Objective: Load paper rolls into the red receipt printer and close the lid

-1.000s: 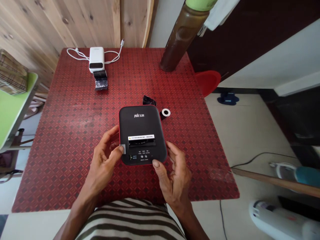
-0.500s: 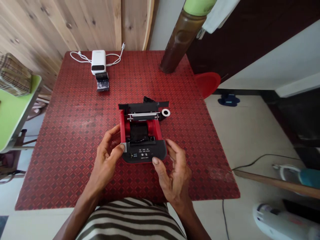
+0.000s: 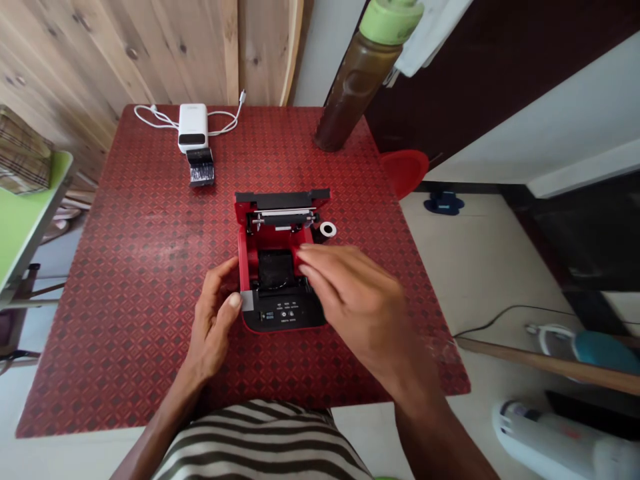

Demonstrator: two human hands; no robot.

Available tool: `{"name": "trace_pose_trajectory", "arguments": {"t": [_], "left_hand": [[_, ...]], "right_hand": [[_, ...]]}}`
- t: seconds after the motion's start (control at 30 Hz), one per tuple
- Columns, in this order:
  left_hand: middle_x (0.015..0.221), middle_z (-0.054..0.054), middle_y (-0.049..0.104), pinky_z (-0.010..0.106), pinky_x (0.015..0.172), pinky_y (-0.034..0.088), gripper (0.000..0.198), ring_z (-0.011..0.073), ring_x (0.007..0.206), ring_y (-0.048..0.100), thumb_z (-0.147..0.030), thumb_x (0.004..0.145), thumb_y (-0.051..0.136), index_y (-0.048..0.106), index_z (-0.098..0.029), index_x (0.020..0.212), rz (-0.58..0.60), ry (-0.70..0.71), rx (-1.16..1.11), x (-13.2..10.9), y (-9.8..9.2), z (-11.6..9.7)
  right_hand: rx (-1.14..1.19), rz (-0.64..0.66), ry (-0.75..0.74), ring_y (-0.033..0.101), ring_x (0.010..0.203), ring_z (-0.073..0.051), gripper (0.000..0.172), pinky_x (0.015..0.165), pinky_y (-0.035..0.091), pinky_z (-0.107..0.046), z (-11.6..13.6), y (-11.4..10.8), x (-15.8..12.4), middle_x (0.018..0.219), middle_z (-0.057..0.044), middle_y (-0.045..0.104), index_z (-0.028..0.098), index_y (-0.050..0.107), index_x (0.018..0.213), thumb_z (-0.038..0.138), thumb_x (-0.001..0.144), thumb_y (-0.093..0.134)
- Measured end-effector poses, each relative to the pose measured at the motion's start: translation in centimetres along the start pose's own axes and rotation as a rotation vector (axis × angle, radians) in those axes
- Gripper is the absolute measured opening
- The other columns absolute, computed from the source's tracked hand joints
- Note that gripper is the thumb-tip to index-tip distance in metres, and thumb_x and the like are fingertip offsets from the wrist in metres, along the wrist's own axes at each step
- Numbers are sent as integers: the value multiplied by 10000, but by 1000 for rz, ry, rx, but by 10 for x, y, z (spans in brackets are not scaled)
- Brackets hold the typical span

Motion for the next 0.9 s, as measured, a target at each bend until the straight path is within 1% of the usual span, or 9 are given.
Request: {"name": "trace_pose_trajectory", "arguments": {"t": [0.1,0.17,0.27,0.37,0.43,0.53,0.7,0.8,0.9], "left_hand": [[1597,124,669,563,1251,511,594,364,1478,640,-606,1102,628,623,-293,1606,22,51,-4,-1,4,-3],[1611,126,650,565,1268,491,600,357,1493,620,-592,1107,624,595,-295,1628,40,49,-10,-1,6,-2],[1612,135,649,563,1250,510,602,368,1492,620,-601,1106,622,599,-288,1620,45,36,-9,-1,5,0],[1598,135,660,559,1234,526,602,371,1471,636,-615,1091,641,613,-287,1595,30,22,-2,0,3,0],[1592,130,661,560,1243,516,599,364,1465,637,-601,1083,660,607,-288,1592,25,8,6,0,3,1],[1577,125,666,556,1231,529,592,355,1440,653,-582,1077,680,605,-291,1587,28,-7,-13,1,4,2],[1576,120,678,543,1191,564,574,349,1413,682,-563,1081,687,612,-297,1584,26,-2,-31,1,4,0],[1580,122,691,548,1154,591,572,367,1427,688,-568,1079,690,621,-304,1581,32,-10,-27,2,4,-1],[1601,118,692,540,1116,613,580,383,1472,668,-574,1080,690,615,-314,1594,40,-30,-30,1,4,0]], "right_hand": [[-99,388,-64,826,1047,-266,244,949,664,-410,6,43,31,1124,-104,872,176,793,1071,-2,1074,626],[-153,540,-51,825,1021,-266,254,899,639,-385,5,67,39,1081,-105,866,169,794,1066,-24,1054,629],[-192,586,-52,831,979,-274,261,843,605,-374,4,84,44,1036,-113,863,169,802,1088,-20,1047,626],[-201,607,-86,828,971,-279,248,860,591,-385,1,87,43,1034,-103,857,182,806,1047,-8,1036,647],[-198,626,-112,821,968,-271,218,857,586,-379,0,83,44,1065,-96,857,184,807,1071,11,1020,685],[-196,586,-123,809,931,-264,152,826,581,-375,1,72,48,1078,-100,856,183,801,1088,73,1014,727],[-195,386,-109,789,895,-263,125,831,595,-378,13,44,43,939,-77,836,198,776,975,88,1006,727],[-71,217,-79,794,937,-252,122,879,628,-389,15,12,31,1003,-74,850,204,782,1069,120,1045,697],[126,43,34,793,985,-241,164,921,652,-417,-5,-23,7,1083,-46,859,255,785,1188,187,1041,758]]}}
Point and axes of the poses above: each hand's wrist, its own x-axis towards the middle knuckle, its own y-axis out of the palm, z = x × y, the point moved 7 cm from there along x, towards the middle knuckle
